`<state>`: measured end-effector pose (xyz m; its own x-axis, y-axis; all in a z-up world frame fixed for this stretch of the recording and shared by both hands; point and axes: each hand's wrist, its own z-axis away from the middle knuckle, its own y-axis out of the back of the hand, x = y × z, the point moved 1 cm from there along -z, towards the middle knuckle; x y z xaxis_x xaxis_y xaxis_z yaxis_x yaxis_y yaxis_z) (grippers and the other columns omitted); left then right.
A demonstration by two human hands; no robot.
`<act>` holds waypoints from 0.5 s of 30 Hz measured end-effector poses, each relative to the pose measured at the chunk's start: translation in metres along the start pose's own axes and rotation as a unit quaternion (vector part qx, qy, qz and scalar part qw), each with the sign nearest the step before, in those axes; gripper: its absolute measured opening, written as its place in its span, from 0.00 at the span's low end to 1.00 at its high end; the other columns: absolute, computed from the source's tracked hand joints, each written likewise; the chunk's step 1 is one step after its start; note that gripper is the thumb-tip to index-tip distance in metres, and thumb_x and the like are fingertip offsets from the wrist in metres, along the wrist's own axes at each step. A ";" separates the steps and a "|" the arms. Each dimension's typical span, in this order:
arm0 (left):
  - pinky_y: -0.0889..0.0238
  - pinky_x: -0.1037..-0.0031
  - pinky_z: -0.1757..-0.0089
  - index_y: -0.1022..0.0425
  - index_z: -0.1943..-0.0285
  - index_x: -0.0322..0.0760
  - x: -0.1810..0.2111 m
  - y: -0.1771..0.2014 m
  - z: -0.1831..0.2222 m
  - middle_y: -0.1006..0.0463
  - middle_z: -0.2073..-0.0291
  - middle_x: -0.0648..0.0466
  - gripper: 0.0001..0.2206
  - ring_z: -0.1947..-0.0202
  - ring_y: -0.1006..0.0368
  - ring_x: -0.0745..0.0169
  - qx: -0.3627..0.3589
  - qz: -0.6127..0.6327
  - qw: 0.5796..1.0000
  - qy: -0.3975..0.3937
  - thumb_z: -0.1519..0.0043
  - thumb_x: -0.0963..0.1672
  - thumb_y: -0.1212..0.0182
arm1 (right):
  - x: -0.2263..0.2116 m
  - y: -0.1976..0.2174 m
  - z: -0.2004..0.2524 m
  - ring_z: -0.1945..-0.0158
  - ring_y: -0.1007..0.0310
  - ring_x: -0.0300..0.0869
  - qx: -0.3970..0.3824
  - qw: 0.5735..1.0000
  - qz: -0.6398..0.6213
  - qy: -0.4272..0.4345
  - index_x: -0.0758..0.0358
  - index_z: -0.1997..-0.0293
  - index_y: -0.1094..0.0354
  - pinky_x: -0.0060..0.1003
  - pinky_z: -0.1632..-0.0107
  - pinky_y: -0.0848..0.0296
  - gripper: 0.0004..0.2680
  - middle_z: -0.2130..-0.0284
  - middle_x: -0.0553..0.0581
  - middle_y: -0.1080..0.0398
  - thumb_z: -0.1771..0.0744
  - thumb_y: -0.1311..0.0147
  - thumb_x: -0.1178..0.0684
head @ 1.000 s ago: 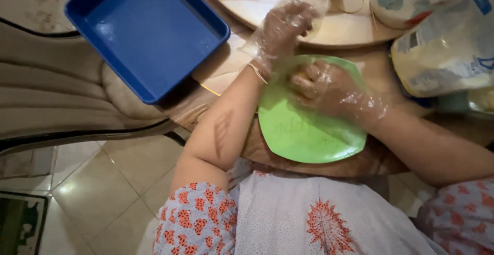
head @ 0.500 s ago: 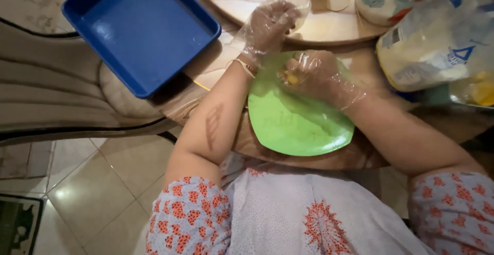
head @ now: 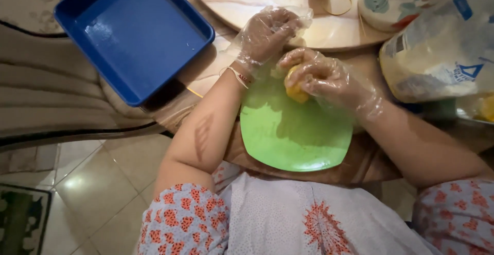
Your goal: Kneading and shaping a small piece of yellow dough on a green plate using both hands.
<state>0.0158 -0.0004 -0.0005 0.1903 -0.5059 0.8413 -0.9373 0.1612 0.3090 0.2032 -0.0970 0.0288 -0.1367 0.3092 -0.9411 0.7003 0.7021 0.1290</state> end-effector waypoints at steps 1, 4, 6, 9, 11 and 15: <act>0.29 0.79 0.69 0.17 0.64 0.48 0.005 0.001 0.001 0.17 0.75 0.62 0.13 0.73 0.23 0.72 -0.003 -0.001 1.000 0.002 0.37 0.54 0.42 | -0.010 -0.006 -0.002 0.35 0.29 0.53 0.002 1.000 -0.003 0.000 0.53 0.49 0.27 0.52 0.31 0.31 0.08 0.42 0.58 0.36 0.29 0.49 0.47; 0.34 0.79 0.71 0.18 0.66 0.45 0.016 0.003 0.002 0.21 0.78 0.62 0.14 0.76 0.28 0.74 0.004 0.033 0.999 0.008 0.39 0.53 0.40 | -0.036 -0.018 -0.005 0.34 0.32 0.51 0.082 0.996 -0.002 -0.039 0.59 0.64 0.28 0.51 0.27 0.31 0.07 0.42 0.56 0.36 0.33 0.47 0.49; 0.33 0.77 0.69 0.19 0.66 0.44 0.021 0.005 0.003 0.21 0.76 0.61 0.16 0.74 0.27 0.72 0.001 0.039 0.999 -0.009 0.38 0.55 0.41 | -0.044 -0.022 -0.007 0.45 0.31 0.39 0.114 0.972 0.187 -0.089 0.59 0.75 0.29 0.35 0.42 0.28 0.10 0.49 0.55 0.32 0.36 0.40 0.47; 0.28 0.81 0.71 0.19 0.62 0.42 0.005 0.003 0.000 0.17 0.74 0.58 0.14 0.73 0.22 0.71 -0.017 0.014 0.999 -0.028 0.35 0.52 0.44 | -0.013 -0.022 -0.009 0.51 0.29 0.57 0.053 0.858 0.456 0.228 0.69 0.64 0.33 0.40 0.52 0.17 0.08 0.62 0.63 0.29 0.35 0.33 0.66; 0.26 0.80 0.67 0.19 0.60 0.42 0.007 0.004 0.002 0.16 0.70 0.57 0.12 0.70 0.21 0.70 -0.023 0.034 0.999 -0.023 0.35 0.50 0.43 | -0.024 -0.023 -0.009 0.44 0.33 0.56 0.044 0.903 0.415 0.100 0.67 0.57 0.32 0.46 0.42 0.27 0.04 0.53 0.65 0.32 0.32 0.41 0.62; 0.24 0.78 0.64 0.18 0.61 0.45 0.005 0.003 -0.001 0.15 0.69 0.58 0.13 0.68 0.20 0.70 -0.023 0.013 1.000 -0.004 0.36 0.52 0.42 | -0.035 -0.035 -0.010 0.38 0.36 0.64 -0.013 0.884 0.464 -0.049 0.60 0.41 0.31 0.58 0.40 0.29 0.12 0.40 0.77 0.36 0.30 0.50 0.50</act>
